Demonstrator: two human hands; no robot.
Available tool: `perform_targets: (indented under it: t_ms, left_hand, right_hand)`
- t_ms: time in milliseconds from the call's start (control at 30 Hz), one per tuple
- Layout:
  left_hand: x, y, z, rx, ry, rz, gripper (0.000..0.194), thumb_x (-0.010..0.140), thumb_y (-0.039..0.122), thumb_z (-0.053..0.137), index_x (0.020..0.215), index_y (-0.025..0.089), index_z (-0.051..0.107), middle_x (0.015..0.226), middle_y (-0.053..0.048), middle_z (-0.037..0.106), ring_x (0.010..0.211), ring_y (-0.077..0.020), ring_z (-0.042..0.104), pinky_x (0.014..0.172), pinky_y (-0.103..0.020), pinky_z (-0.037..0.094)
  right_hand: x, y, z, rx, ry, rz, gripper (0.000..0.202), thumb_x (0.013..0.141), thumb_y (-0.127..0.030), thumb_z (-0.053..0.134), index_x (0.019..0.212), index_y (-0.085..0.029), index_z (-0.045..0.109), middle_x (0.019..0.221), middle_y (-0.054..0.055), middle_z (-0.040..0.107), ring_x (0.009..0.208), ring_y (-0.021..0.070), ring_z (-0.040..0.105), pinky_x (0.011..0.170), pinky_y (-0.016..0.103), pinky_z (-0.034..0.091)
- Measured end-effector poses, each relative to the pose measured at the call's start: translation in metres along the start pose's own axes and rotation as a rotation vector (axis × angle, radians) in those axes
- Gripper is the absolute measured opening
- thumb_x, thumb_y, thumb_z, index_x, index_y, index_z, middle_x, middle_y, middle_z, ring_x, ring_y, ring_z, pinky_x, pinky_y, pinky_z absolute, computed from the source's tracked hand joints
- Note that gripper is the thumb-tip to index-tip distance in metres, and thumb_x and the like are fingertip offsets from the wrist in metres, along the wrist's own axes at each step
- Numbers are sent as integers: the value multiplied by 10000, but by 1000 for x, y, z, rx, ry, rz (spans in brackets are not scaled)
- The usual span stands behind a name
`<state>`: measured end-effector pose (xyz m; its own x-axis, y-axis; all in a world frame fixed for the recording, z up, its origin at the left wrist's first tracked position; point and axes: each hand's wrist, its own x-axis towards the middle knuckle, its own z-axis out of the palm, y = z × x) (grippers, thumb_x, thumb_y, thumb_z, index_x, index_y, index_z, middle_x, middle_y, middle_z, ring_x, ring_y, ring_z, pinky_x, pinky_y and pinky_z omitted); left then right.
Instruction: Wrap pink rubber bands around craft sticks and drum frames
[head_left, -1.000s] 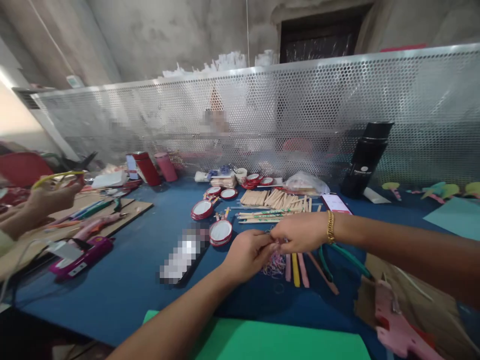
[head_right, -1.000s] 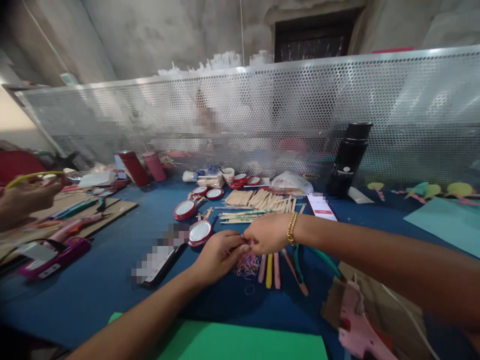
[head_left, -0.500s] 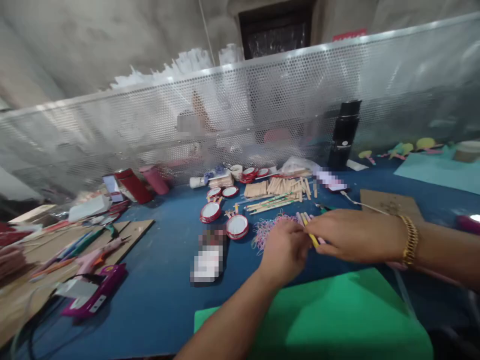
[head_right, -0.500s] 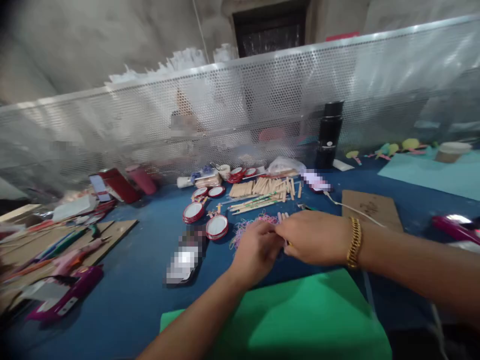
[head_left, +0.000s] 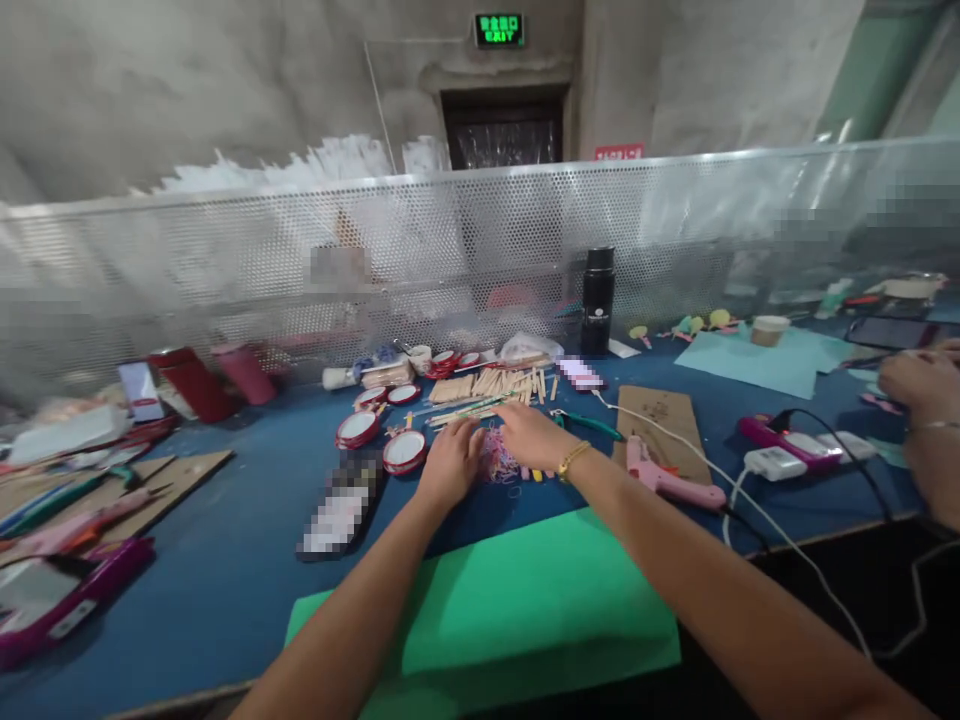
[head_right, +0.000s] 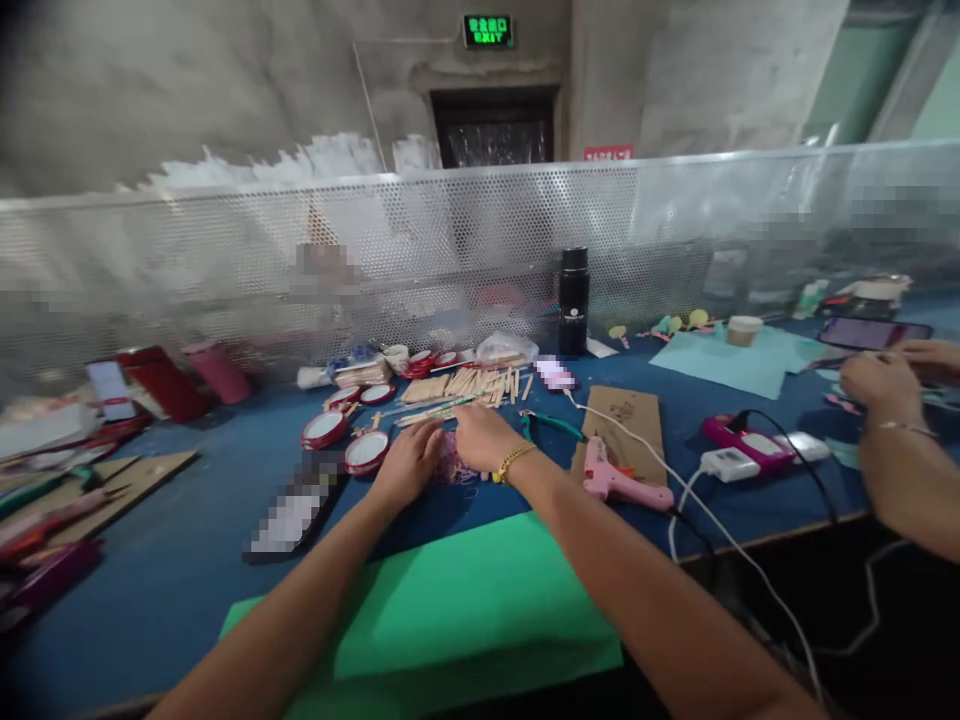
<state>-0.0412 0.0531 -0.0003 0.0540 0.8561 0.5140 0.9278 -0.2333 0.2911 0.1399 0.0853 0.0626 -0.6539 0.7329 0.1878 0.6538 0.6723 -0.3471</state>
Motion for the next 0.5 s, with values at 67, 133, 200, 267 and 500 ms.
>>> perform_targets:
  t_ms: [67,133,200,267,500]
  left_hand:
    - [-5,5,0,107,-27,8,409,1027,378,377,1237,165,656,1310,-164,676,1258,-296,606,1105,-484,453]
    - [-10,9,-4,185,-58,25,402,1025,368,391,1266,170,644,1341,-168,659,1304,-299,576,1134,-487,427]
    - [-16,11,-9,249,-111,46,421,1025,384,398,1299,161,629,1372,-176,638,1338,-300,547,1152,-478,406]
    - [-20,12,-11,305,-176,35,463,1020,434,412,1337,157,606,1406,-183,613,1351,-311,533,1146,-481,405]
    - [-16,18,4,264,-259,-121,552,1013,478,421,1425,124,523,1452,-209,575,1364,-333,524,1127,-502,412]
  right_hand:
    - [5,-2,5,-67,-112,41,385,957,-129,417,1273,-61,626,1300,224,649,1240,276,612,1039,361,462]
    - [3,-3,11,-115,-167,100,371,941,-204,483,1253,-70,634,1283,238,646,1224,330,614,1013,421,481]
    - [-3,-1,17,-114,-163,170,466,917,-305,539,1338,-110,581,1374,234,583,1270,386,568,1004,496,483]
    - [-9,2,25,-99,-148,211,606,877,-384,592,1427,-146,505,1468,233,500,1323,417,511,1021,546,462]
    - [-15,17,39,-130,-87,231,551,903,-221,515,1436,-85,480,1437,258,502,1330,380,476,1055,501,428]
